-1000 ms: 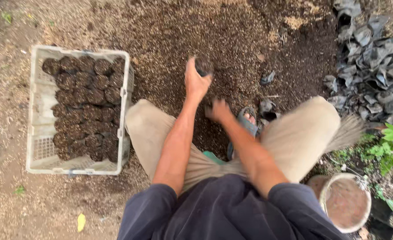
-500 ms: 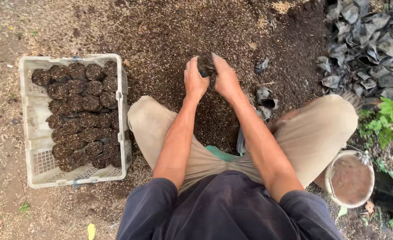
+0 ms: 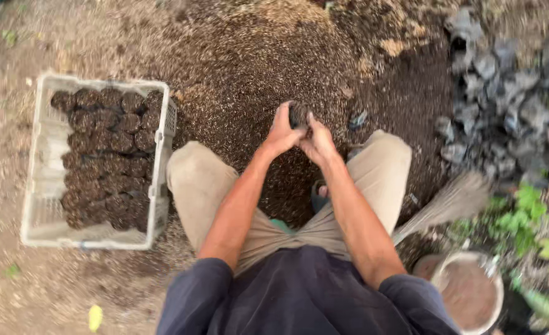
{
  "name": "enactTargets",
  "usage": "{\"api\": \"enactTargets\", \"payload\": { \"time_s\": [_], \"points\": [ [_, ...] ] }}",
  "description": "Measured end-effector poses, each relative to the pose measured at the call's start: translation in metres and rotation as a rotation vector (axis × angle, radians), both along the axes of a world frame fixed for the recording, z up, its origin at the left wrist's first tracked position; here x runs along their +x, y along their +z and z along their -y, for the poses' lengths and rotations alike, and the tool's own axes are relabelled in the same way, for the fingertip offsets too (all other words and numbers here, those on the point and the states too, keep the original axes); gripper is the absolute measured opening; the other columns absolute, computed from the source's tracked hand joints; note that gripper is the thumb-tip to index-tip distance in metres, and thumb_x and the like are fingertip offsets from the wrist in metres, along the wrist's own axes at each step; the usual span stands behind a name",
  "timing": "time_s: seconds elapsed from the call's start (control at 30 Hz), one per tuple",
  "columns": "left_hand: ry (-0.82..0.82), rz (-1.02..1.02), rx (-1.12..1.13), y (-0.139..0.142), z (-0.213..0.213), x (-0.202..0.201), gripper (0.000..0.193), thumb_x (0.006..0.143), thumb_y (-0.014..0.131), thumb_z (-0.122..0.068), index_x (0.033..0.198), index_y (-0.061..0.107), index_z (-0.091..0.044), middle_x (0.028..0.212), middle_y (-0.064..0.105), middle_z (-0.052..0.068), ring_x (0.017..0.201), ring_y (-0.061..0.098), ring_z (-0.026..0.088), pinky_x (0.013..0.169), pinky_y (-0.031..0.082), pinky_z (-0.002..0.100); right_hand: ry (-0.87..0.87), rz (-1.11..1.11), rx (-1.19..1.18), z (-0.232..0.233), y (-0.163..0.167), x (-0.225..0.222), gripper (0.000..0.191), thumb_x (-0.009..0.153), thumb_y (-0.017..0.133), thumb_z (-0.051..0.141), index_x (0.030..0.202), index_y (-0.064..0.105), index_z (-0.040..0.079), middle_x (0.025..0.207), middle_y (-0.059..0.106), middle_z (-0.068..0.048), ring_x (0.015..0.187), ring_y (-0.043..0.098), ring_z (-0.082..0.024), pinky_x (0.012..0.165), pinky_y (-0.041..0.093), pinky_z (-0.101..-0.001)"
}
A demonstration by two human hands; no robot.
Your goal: The person scoops soil from a pile on the ground, fills small black plastic nursery bags by hand, and places the filled bags into a white plastic crate. The person repeats this process continuously.
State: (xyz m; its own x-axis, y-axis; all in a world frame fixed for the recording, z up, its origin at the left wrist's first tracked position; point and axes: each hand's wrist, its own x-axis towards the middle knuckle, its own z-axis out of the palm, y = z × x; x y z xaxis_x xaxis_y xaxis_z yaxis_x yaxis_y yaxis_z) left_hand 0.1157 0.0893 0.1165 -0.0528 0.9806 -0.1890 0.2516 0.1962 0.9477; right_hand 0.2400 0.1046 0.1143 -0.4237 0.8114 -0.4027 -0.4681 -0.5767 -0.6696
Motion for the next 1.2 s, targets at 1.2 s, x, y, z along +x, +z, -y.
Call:
{"api": "enactTargets", "payload": {
  "time_s": [1.2],
  "points": [
    [1.517, 0.148, -0.269, -0.106, 0.175, -0.302, 0.045, 0.077, 0.083, -0.014, 0.109, 0.055, -0.001, 0.112, 0.067, 0.02, 0.101, 0.065, 0.03, 0.091, 0.053, 0.043, 0.25, 0.565, -0.119, 0.019, -0.057, -0.065, 0.041, 0.104, 0.053, 0.019, 0.142, 0.044, 0.005, 0.117, 0.063, -0.015, 0.107, 0.062, -0.028, 0.099, 0.052, -0.052]
  ]
}}
